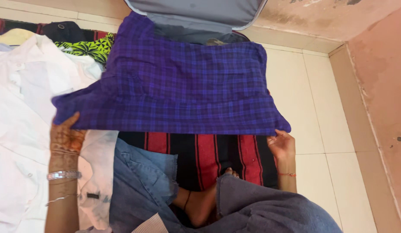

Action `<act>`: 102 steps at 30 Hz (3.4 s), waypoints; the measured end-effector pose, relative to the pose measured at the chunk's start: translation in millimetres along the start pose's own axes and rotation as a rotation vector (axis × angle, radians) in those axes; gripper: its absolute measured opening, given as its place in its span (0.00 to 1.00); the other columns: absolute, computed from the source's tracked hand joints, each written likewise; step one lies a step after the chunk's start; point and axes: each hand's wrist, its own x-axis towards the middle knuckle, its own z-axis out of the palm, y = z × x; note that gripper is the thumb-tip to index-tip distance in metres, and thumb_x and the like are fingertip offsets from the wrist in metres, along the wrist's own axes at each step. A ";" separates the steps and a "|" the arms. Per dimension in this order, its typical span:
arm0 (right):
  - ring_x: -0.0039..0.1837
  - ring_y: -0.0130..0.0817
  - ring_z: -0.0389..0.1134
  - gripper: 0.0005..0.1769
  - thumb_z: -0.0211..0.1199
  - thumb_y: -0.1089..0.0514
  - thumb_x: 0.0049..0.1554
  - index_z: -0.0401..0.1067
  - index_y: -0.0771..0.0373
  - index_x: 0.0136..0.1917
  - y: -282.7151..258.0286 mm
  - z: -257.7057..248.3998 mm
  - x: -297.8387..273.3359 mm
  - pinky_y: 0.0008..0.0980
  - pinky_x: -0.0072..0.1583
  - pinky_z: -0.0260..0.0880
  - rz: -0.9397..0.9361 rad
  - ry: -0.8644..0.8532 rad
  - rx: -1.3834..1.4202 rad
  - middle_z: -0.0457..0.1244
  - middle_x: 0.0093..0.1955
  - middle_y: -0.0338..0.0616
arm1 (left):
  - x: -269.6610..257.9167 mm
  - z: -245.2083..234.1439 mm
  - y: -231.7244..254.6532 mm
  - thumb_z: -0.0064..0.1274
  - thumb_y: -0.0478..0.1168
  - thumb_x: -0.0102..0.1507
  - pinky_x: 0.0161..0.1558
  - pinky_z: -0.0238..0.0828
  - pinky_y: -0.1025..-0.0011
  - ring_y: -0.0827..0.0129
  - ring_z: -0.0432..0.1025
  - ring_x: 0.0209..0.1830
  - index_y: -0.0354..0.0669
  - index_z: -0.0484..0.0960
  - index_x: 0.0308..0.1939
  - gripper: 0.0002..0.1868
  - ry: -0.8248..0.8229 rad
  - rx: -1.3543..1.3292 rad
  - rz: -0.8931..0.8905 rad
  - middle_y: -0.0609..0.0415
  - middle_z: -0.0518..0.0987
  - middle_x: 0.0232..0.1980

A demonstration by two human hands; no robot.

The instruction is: The person buttons several shirts, including a purple plaid shirt and a white shirt, folds them by hand, and places them into a suitcase already containing other clothes.

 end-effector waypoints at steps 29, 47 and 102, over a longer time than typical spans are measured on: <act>0.51 0.31 0.74 0.24 0.49 0.77 0.52 0.70 0.65 0.59 -30.6 37.6 56.1 0.31 0.43 0.66 -0.539 0.252 -1.234 0.68 0.54 0.42 | 101.5 -94.5 -14.4 0.56 0.26 0.68 0.34 0.67 0.79 0.75 0.72 0.36 0.37 0.68 0.63 0.20 0.052 0.883 0.420 0.50 0.80 0.51; 0.67 0.45 0.68 0.38 0.73 0.56 0.55 0.62 0.59 0.75 -22.2 237.0 193.3 0.39 0.62 0.68 -0.663 -0.528 -1.994 0.66 0.67 0.50 | 337.7 197.4 -110.9 0.68 0.63 0.59 0.58 0.65 0.55 0.44 0.71 0.57 0.37 0.75 0.57 0.38 -0.202 1.575 0.349 0.36 0.78 0.55; 0.62 0.32 0.60 0.50 0.69 0.49 0.60 0.42 0.54 0.84 22.5 -7.7 52.8 0.37 0.66 0.64 -0.180 -0.106 -0.923 0.58 0.61 0.43 | 16.6 109.3 -88.5 0.50 0.51 0.75 0.72 0.52 0.43 0.42 0.54 0.83 0.40 0.74 0.73 0.27 -0.474 1.762 0.850 0.36 0.65 0.80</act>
